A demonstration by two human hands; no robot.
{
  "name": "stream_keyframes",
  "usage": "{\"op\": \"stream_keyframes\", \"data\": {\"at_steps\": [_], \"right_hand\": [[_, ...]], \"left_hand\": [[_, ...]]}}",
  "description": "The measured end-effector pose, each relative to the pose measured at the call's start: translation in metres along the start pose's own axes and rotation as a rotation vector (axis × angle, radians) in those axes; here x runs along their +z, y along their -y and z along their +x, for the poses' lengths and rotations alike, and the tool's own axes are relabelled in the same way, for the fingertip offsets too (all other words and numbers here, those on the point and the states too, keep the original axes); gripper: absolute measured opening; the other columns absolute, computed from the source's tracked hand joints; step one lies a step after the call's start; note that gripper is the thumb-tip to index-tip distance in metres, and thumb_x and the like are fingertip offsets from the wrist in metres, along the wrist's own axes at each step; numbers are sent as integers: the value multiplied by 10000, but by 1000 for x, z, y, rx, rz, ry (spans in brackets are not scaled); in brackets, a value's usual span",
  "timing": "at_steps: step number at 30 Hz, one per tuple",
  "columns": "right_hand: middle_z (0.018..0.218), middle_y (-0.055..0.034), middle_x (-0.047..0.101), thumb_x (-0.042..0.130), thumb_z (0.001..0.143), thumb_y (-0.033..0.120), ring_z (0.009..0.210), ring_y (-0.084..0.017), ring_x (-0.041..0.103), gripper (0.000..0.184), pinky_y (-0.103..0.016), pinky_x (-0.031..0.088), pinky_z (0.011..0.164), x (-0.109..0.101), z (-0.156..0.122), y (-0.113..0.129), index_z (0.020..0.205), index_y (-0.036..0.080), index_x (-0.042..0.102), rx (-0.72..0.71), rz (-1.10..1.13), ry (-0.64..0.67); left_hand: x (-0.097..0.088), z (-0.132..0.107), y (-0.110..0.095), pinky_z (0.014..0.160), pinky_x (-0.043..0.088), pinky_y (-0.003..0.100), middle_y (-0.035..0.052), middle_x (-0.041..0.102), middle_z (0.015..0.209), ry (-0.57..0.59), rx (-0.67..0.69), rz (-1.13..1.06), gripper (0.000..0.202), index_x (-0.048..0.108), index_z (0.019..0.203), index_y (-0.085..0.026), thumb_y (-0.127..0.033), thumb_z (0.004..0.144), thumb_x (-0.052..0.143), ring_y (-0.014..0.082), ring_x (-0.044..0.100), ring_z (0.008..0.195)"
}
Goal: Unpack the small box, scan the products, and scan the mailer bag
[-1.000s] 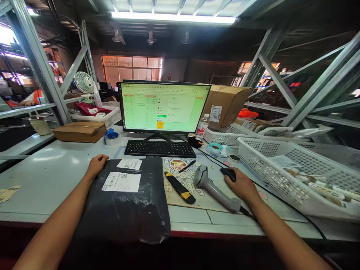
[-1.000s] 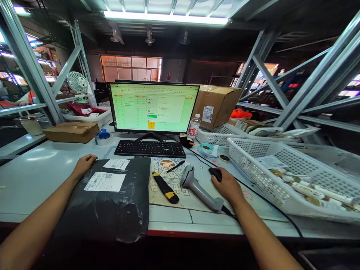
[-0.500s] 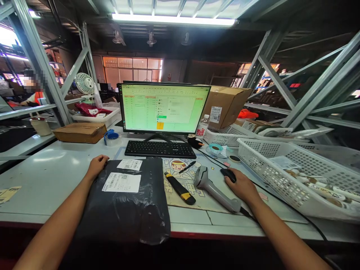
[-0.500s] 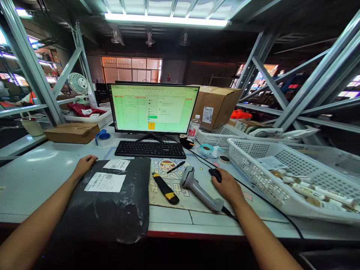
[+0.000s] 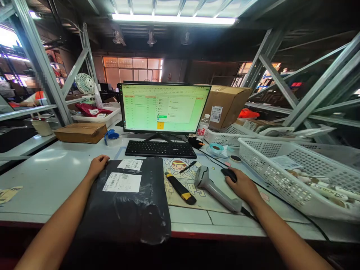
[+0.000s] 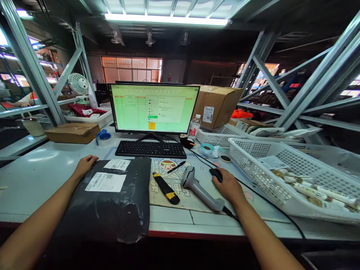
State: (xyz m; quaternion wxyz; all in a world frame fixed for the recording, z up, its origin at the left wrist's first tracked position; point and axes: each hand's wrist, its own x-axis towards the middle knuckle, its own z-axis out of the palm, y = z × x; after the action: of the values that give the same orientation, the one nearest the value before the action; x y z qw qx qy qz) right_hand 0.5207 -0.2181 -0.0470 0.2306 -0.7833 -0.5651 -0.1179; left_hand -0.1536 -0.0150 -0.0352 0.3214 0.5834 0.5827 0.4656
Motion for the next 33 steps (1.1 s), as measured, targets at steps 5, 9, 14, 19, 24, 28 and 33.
{"op": "stream_keyframes", "data": {"at_steps": [5, 9, 14, 19, 24, 28, 33], "right_hand": [[1328, -165, 671, 454, 863, 533, 1166, -338, 657, 634, -486, 534, 1011, 2, 1, -2, 1335, 144, 619, -11, 7, -10], [1325, -163, 673, 456, 858, 529, 1157, -336, 661, 632, -487, 535, 1014, 3, 1, -2, 1333, 145, 620, -18, 16, -24], [1316, -174, 671, 459, 864, 530, 1147, -337, 659, 623, -494, 535, 1009, 2, -1, -1, 1319, 138, 624, -36, 31, -59], [1310, -161, 670, 440, 885, 535, 1153, -327, 653, 624, -489, 520, 1037, -2, -2, 1, 1337, 138, 606, -47, 48, -86], [1322, -168, 667, 453, 872, 520, 1159, -337, 653, 618, -500, 529, 1023, 0, -1, 0, 1327, 135, 618, -22, 32, -70], [1332, -161, 667, 459, 863, 522, 1173, -342, 652, 612, -502, 537, 1013, 2, 0, -2, 1315, 149, 632, -8, 26, -52], [1361, -155, 653, 448, 859, 544, 1197, -344, 645, 641, -492, 535, 1017, 1, -1, -1, 1334, 152, 625, 7, 21, -35]], "left_hand": [[0, 0, -2, 590, 426, 294, 41, 681, 694, -8, -14, -7, 506, 737, 802, -181, -635, 612, 618, 205, 591, 661], [1, 0, -1, 597, 424, 298, 36, 673, 686, -4, -16, -8, 500, 733, 798, -185, -633, 608, 618, 206, 582, 660], [1, 1, 0, 613, 427, 301, 33, 674, 697, 0, -11, -11, 494, 731, 802, -187, -631, 615, 622, 209, 591, 675], [1, 3, 2, 633, 435, 304, 35, 676, 702, -9, -6, -8, 482, 732, 803, -187, -620, 624, 619, 212, 599, 691], [1, 3, 3, 621, 435, 307, 39, 677, 706, -2, -16, -1, 480, 730, 803, -191, -621, 624, 618, 217, 597, 683], [1, 2, 2, 616, 437, 304, 41, 682, 714, -10, -9, -11, 467, 732, 800, -192, -611, 627, 618, 213, 596, 676], [1, 1, 2, 597, 435, 296, 42, 692, 720, -11, -14, 3, 433, 740, 805, -196, -585, 657, 620, 210, 596, 665]]}}
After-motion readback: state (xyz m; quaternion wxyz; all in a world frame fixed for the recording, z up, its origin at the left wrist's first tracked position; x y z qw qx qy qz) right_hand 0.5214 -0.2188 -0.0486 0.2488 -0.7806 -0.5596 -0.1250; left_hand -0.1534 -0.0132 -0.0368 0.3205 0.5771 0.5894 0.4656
